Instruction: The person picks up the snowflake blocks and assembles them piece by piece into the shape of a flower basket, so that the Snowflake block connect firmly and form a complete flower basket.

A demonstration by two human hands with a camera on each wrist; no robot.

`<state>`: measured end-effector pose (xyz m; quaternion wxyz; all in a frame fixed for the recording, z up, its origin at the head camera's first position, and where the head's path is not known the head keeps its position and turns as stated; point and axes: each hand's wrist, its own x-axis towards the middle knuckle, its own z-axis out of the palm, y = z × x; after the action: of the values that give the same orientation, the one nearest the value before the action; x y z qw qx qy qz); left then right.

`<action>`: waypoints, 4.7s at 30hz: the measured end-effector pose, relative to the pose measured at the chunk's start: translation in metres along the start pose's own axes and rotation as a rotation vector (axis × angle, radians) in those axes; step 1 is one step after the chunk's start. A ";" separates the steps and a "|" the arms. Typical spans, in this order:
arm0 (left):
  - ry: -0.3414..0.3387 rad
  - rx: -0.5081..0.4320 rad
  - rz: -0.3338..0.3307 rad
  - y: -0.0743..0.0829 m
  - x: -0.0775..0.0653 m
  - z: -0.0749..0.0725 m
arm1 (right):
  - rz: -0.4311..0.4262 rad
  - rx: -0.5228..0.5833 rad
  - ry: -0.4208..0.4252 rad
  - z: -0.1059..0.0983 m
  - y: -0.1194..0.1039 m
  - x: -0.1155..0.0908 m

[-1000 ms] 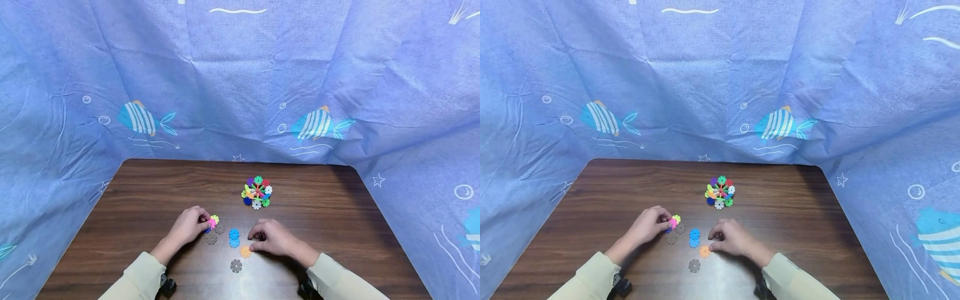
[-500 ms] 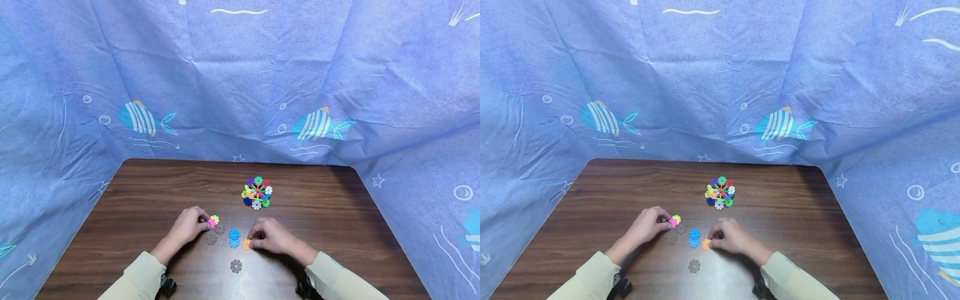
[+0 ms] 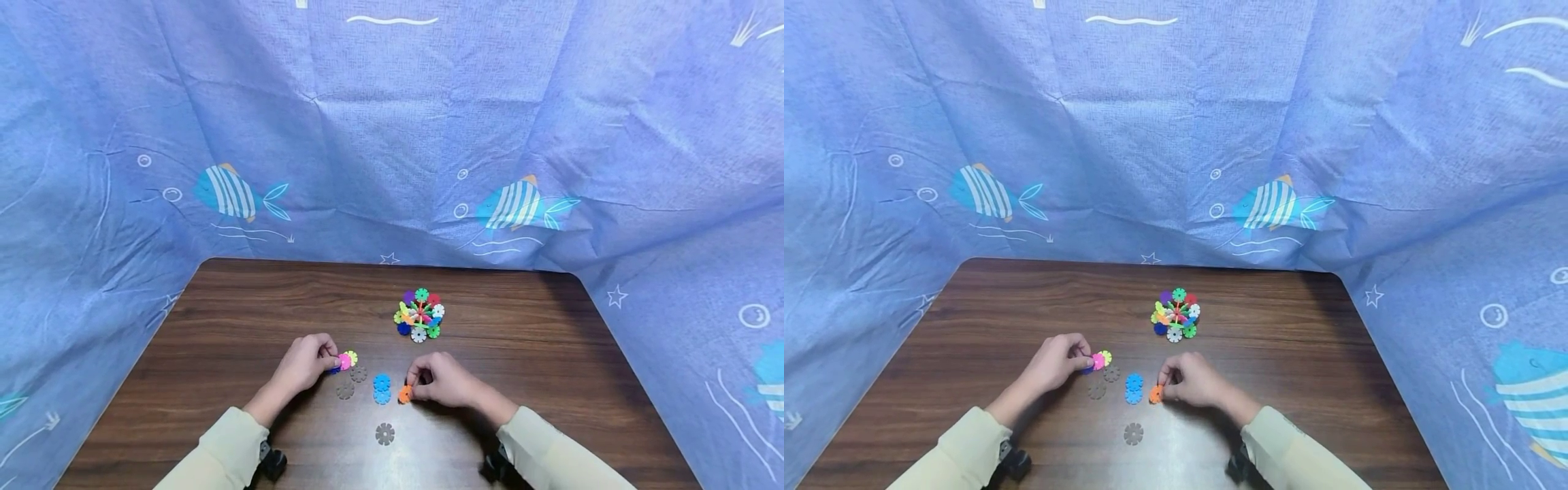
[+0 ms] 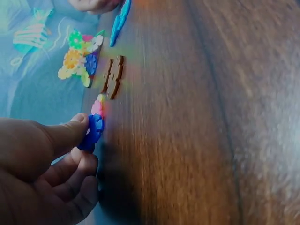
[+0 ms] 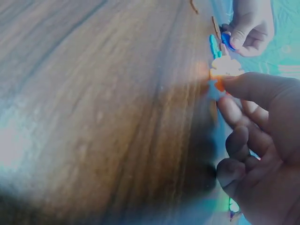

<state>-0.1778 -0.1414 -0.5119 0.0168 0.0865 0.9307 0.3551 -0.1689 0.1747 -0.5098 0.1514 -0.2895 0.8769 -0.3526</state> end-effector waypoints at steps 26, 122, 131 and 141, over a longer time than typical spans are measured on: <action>0.315 -0.774 0.176 0.081 0.033 -0.007 | -0.040 0.625 0.563 -0.047 -0.048 0.056; 0.260 -0.592 0.170 0.085 0.024 -0.029 | -0.220 0.483 0.798 -0.037 -0.057 0.061; 0.255 -0.572 0.162 0.085 0.025 -0.023 | -0.220 0.470 0.776 -0.037 -0.071 0.058; 0.317 -0.623 0.144 0.089 0.025 -0.015 | -0.201 0.311 0.764 -0.029 -0.054 0.065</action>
<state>-0.1902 -0.0816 -0.4410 -0.1272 0.0862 0.7603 0.6311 -0.2122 0.1184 -0.4551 -0.1777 -0.1957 0.7740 -0.5754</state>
